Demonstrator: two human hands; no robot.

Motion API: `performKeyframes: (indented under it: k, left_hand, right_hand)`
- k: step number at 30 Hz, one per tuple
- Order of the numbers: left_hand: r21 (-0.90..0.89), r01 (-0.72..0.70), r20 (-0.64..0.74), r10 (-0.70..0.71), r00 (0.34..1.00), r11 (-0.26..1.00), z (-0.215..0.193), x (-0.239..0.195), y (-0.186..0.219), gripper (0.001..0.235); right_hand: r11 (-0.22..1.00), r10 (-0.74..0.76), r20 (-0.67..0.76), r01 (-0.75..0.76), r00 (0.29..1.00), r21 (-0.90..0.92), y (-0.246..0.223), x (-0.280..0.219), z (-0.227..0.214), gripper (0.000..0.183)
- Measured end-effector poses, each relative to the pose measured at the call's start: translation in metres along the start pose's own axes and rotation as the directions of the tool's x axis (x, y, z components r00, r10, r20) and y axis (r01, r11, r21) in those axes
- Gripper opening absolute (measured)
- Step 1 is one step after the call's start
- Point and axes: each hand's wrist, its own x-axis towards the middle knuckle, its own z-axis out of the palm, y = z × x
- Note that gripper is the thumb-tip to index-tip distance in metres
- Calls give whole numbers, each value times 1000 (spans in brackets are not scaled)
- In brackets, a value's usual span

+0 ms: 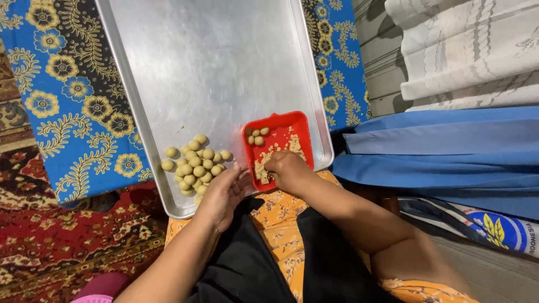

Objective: The person takes small portions of dough from a red container and rolls them between their palms to form smooth balls, placing the finished balls onto a metal tray. The process is repeated continuously throughout the clip.

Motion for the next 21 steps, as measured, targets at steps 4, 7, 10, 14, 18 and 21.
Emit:
performKeyframes:
  k: [4,7,10,14,18,21]
  left_hand:
    - [-20,-11,-22,11,1000,1000,7,-6,7,72]
    - [-24,-23,-38,22,999,999,8,-6,6,69]
    - [-50,-32,-84,28,996,998,4,3,0,67]
    - [449,-213,-81,277,957,868,-21,26,-27,70]
    - [705,-169,-93,326,941,689,-1,20,-19,69]
    - [865,-138,-64,378,923,482,11,19,-2,71]
  right_hand:
    - [979,79,35,-84,996,187,-16,1,-47,29]
    - [886,124,85,-149,989,440,-22,-7,-87,46]
    - [928,127,27,-128,992,350,-1,-14,-102,48]
    - [965,237,172,-252,956,68,26,-19,-94,55]
    - [974,213,259,-184,942,-133,31,-16,-75,86]
    - [957,208,289,-134,934,-255,11,-9,-72,85]
